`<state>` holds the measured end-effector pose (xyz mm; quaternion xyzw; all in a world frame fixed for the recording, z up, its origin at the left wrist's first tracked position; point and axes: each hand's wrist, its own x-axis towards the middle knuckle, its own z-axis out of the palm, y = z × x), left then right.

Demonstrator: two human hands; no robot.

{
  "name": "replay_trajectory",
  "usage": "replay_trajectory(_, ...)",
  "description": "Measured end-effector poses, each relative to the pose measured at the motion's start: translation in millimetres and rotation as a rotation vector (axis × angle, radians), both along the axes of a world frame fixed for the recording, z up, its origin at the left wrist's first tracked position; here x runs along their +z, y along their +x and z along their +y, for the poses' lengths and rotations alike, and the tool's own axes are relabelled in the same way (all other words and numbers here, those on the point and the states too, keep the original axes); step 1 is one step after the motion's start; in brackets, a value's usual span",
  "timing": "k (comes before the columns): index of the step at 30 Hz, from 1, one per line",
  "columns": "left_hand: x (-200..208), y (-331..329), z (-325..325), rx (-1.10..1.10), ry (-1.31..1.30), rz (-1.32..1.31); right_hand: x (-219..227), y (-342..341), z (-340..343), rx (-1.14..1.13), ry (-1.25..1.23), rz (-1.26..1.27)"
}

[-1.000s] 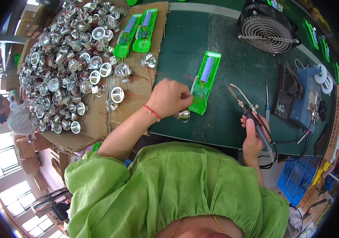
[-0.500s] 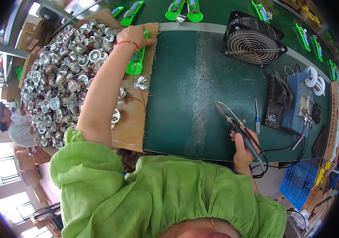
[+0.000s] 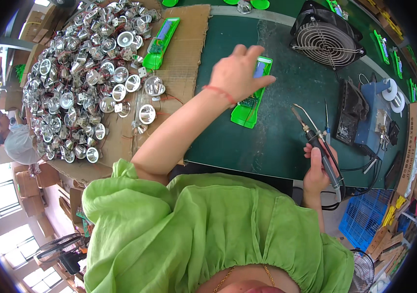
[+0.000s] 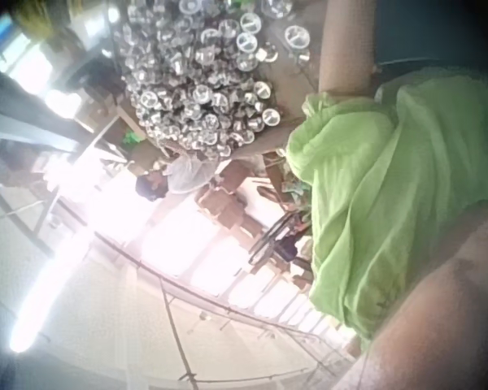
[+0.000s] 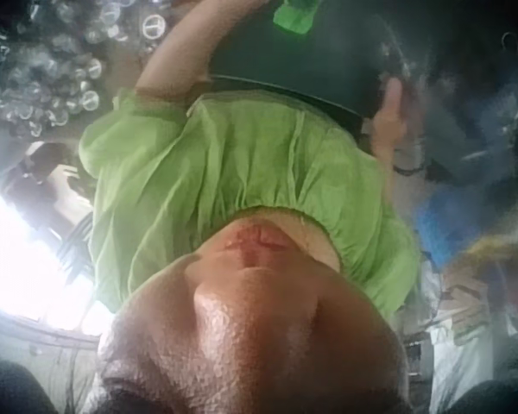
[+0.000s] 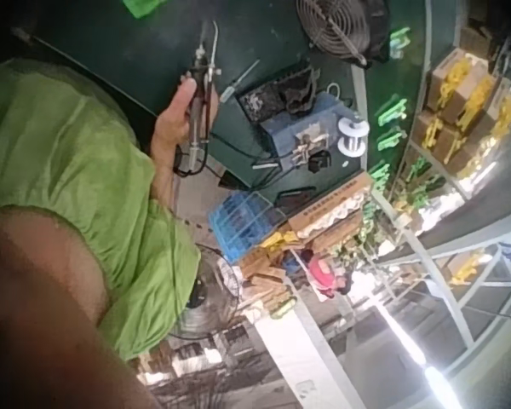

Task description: The person solders electrical components onto flashlight casings using a soldering iron and assembles the parts before placing the flashlights onto a conveyor belt.

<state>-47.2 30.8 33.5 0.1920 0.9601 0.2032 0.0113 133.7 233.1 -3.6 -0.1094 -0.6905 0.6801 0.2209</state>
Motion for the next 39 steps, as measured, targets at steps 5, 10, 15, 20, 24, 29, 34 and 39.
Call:
replay_trajectory(5,9,33,-97,0.302,0.498,0.263,0,0,-1,0.04,0.018,0.014)
replay_trajectory(10,7,72,-146,0.139,0.154,0.335,5,-7,-12,0.089,0.03,0.011)
replay_trajectory(15,2,77,-105,-0.585,-0.217,0.61,8,-5,-15,0.155,0.077,0.053)
replay_trajectory(20,-1,63,-81,-0.523,-0.031,0.442,13,2,-19,0.125,0.061,0.033)
replay_trajectory(24,-1,67,-73,-0.157,0.389,-0.032,17,1,-25,0.165,0.042,0.043)
replay_trajectory(29,1,71,-55,0.17,0.521,-0.543,14,-11,-30,0.25,0.342,0.077)
replay_trajectory(34,-25,72,-47,0.076,0.542,-0.275,4,-11,-34,0.191,0.222,0.053)
replay_trajectory(39,-32,68,-38,0.089,0.566,-0.218,1,-12,-33,0.181,0.227,0.05)
